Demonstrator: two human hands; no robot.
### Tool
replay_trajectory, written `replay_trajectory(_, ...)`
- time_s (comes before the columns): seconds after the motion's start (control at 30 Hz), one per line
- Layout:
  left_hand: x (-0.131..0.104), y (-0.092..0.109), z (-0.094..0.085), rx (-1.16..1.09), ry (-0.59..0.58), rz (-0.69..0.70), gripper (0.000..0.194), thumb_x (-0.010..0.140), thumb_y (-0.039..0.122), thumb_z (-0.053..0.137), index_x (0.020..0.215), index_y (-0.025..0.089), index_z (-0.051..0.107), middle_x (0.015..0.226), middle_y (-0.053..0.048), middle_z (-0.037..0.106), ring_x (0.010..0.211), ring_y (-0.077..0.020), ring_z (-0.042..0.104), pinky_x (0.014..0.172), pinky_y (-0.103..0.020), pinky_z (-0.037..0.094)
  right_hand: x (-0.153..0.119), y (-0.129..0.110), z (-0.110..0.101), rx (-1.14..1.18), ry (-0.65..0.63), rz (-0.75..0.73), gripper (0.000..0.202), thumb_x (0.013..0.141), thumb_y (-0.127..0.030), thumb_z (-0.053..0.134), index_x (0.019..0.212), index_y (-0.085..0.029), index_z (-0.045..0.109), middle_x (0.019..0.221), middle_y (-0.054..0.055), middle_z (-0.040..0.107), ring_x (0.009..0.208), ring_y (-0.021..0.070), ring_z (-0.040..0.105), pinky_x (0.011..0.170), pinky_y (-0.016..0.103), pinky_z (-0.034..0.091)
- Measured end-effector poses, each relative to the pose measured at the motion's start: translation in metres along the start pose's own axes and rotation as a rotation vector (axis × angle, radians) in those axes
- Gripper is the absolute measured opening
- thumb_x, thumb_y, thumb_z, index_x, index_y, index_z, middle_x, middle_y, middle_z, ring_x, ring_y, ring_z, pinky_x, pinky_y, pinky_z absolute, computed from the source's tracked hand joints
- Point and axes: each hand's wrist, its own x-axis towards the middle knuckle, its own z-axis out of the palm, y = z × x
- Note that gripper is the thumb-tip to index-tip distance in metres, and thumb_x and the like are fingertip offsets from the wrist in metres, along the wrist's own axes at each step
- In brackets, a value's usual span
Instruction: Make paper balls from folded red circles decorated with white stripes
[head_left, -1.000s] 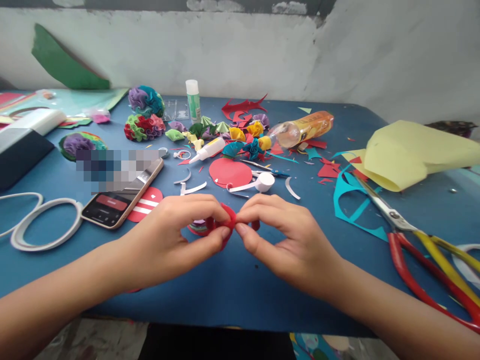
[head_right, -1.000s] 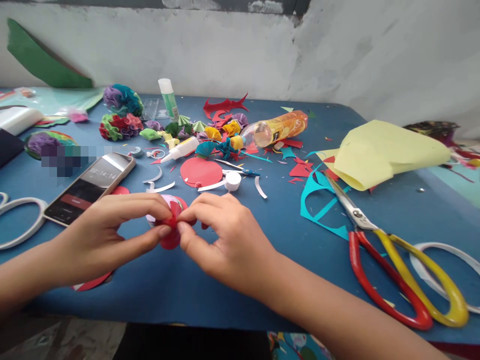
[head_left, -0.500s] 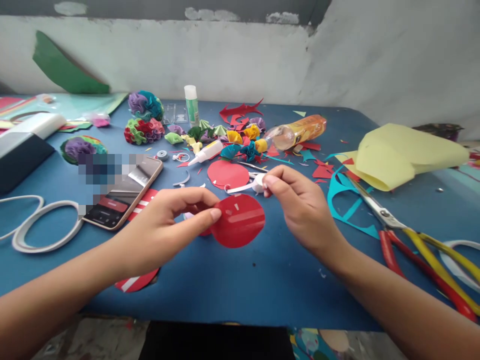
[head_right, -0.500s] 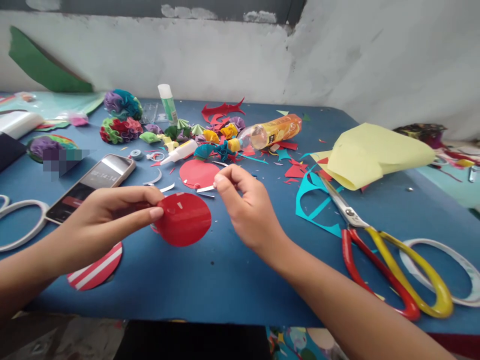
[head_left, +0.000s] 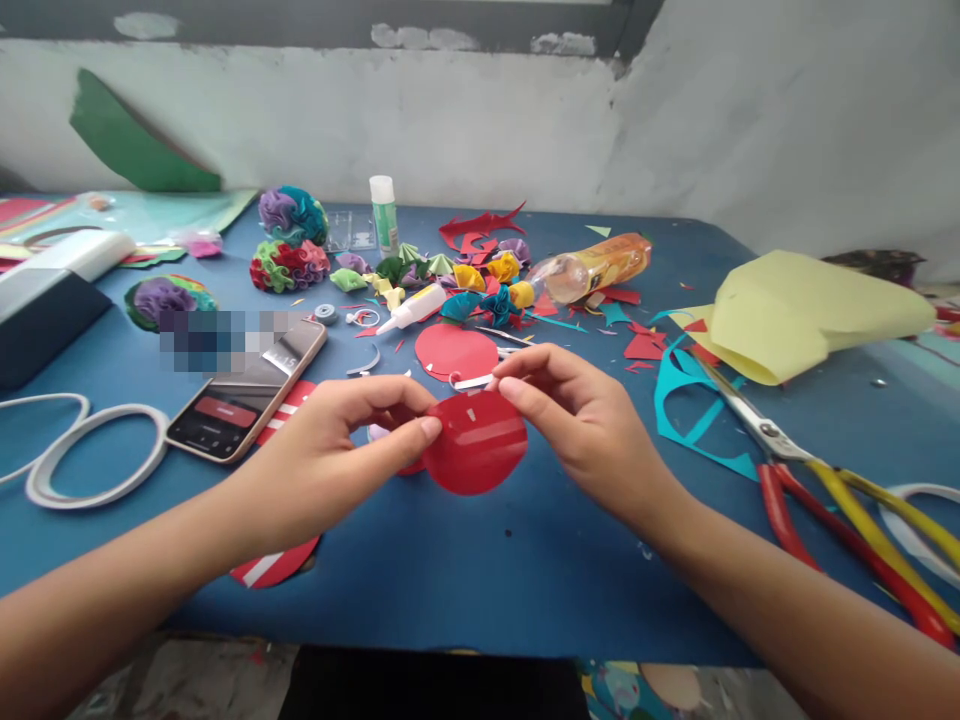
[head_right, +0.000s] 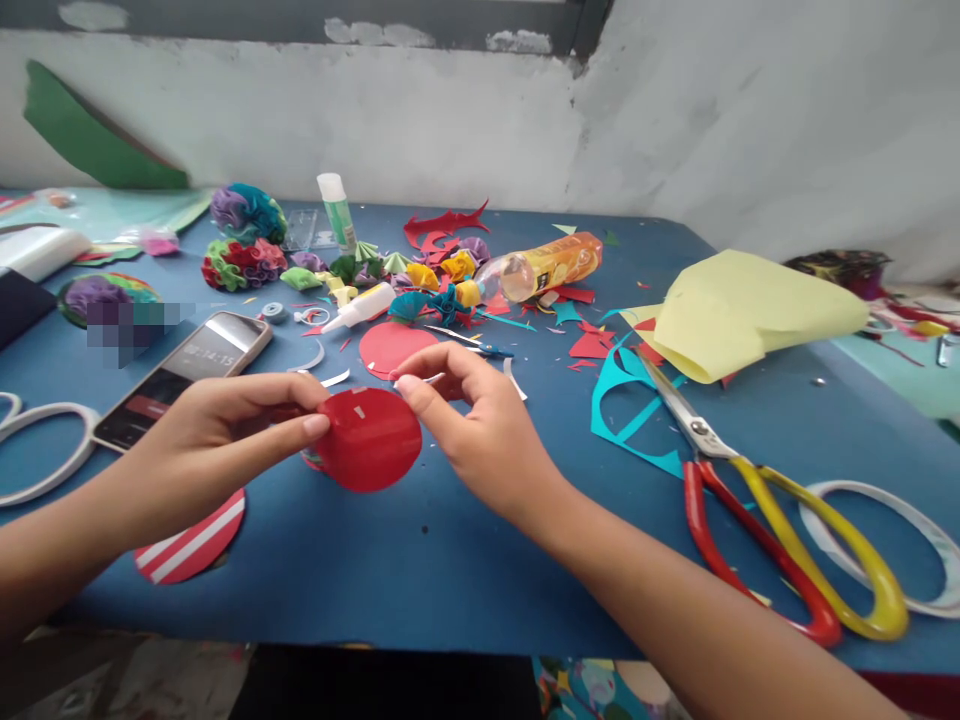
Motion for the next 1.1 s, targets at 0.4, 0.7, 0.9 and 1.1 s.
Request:
replay_trajectory(0.4,0.0,0.005,0.001,0.082,0.024,-0.022,0.016,0.085,0.026,0.051,0.075,0.017,0.059,0.069,0.002,0.057,0.066,-0.0114,0.053,0.058,-0.022,0.041,-0.002,-0.001,0.001,0.095,-0.206,0.062,0.016,0.085,-0.029,0.052,0.077,-0.018,0.061,0.073,0.0,0.061,0.066,0.0109,0.056,0.061,0.021,0.047)
replay_trajectory(0.7,0.0,0.006,0.001,0.115,0.03,-0.016,0.013,0.081,0.029,0.056,0.076,0.018,0.061,0.071,0.003,0.059,0.069,-0.0113,0.052,0.063,-0.022,0.042,-0.009,-0.007,0.004,-0.113,-0.172,-0.079,0.012,0.084,-0.02,0.057,0.073,-0.017,0.06,0.066,-0.004,0.061,0.061,0.0081,0.053,0.059,0.017,0.044)
replay_trajectory(0.9,0.001,0.001,0.003,0.147,0.05,0.02,0.013,0.082,0.025,0.055,0.074,0.018,0.062,0.069,0.004,0.061,0.066,-0.0105,0.053,0.06,-0.021,0.043,-0.009,-0.01,0.005,-0.142,-0.209,-0.078,0.012,0.084,-0.018,0.056,0.072,-0.016,0.06,0.065,-0.005,0.059,0.06,0.0064,0.052,0.058,0.014,0.042)
replay_trajectory(1.1,0.0,0.0,0.002,0.16,0.028,0.101,0.012,0.082,0.021,0.053,0.075,0.018,0.063,0.071,0.004,0.062,0.068,-0.0096,0.055,0.062,-0.019,0.045,-0.008,-0.009,0.004,-0.063,-0.238,-0.008,0.01,0.085,-0.02,0.055,0.078,-0.016,0.062,0.071,-0.003,0.062,0.064,0.0077,0.054,0.061,0.016,0.044)
